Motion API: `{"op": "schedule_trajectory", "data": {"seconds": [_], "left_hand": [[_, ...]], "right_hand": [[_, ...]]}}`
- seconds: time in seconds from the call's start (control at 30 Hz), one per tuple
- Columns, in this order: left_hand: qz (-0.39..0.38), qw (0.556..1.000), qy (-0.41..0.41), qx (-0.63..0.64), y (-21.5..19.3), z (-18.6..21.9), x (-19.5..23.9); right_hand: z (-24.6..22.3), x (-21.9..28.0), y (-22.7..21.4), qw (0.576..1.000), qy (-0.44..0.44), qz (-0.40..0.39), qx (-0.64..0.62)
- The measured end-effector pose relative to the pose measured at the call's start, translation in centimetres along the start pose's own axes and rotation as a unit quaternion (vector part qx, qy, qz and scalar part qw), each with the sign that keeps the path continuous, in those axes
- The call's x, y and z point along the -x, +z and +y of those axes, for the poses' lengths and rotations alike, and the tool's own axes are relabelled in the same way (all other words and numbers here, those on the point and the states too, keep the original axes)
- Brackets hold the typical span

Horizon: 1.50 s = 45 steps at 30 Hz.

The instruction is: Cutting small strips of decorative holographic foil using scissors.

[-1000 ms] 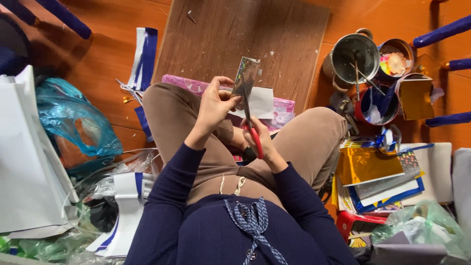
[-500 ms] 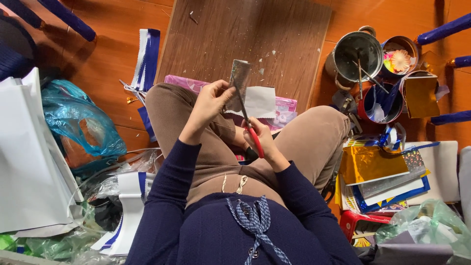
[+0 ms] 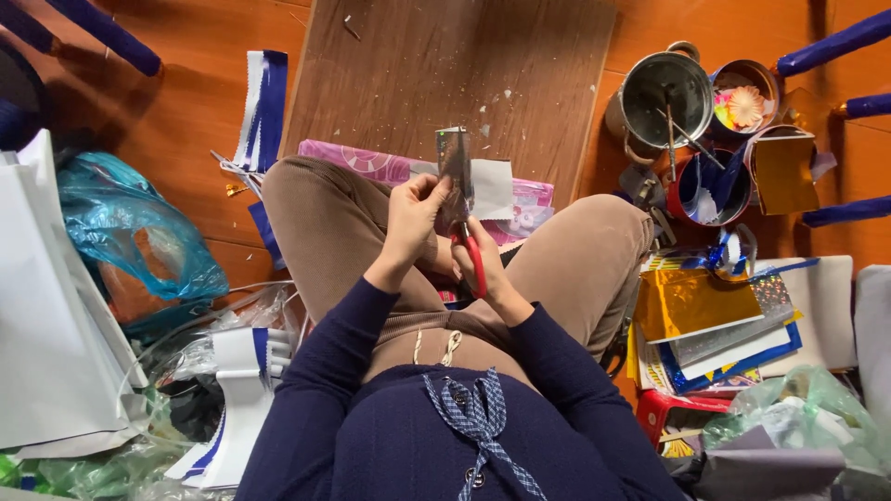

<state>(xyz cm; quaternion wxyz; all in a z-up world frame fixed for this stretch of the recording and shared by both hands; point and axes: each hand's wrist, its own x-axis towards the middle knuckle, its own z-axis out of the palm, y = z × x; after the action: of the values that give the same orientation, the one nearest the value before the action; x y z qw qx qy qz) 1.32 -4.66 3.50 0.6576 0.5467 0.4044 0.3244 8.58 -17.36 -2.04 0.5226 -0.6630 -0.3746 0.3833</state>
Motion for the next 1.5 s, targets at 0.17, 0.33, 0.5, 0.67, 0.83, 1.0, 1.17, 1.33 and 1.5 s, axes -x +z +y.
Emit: {"op": "schedule_trajectory", "data": {"seconds": [0.17,0.33,0.5,0.67,0.83,1.0,1.17,1.33,1.5], "left_hand": [[-0.044,0.996,0.057,-0.051,-1.1,-0.1,-2.8],[-0.031,0.998,0.055,-0.018,-0.4,1.5,-2.4],[0.071,0.980,-0.077,0.166,1.1,-3.2,-1.7],[0.085,0.988,-0.032,0.128,2.2,0.6,-0.9],[0.042,0.997,0.044,0.038,0.3,0.1,-2.2],[0.048,0.983,0.098,-0.150,0.3,0.6,-2.1],[0.046,0.966,0.103,-0.234,-0.5,2.5,-1.4],[0.013,0.959,0.104,-0.264,0.0,1.2,-0.4],[0.028,0.961,0.100,-0.258,-0.2,0.7,-0.1]], "right_hand": [[1.3,-0.8,-0.2,1.000,0.008,-0.014,0.001],[-0.2,-0.9,0.4,0.995,0.002,-0.033,-0.096],[0.4,-1.3,0.5,0.972,0.007,-0.059,-0.228],[1.9,-0.9,0.9,0.976,-0.047,-0.046,-0.208],[0.6,-0.2,0.7,0.980,-0.055,-0.043,-0.184],[0.1,1.0,0.2,0.997,-0.047,-0.043,-0.047],[-1.2,0.6,0.2,0.996,-0.038,-0.049,-0.057],[1.5,-0.8,0.7,0.992,-0.019,-0.070,-0.105],[-0.1,-0.5,0.8,0.992,-0.001,-0.040,-0.122]]}}
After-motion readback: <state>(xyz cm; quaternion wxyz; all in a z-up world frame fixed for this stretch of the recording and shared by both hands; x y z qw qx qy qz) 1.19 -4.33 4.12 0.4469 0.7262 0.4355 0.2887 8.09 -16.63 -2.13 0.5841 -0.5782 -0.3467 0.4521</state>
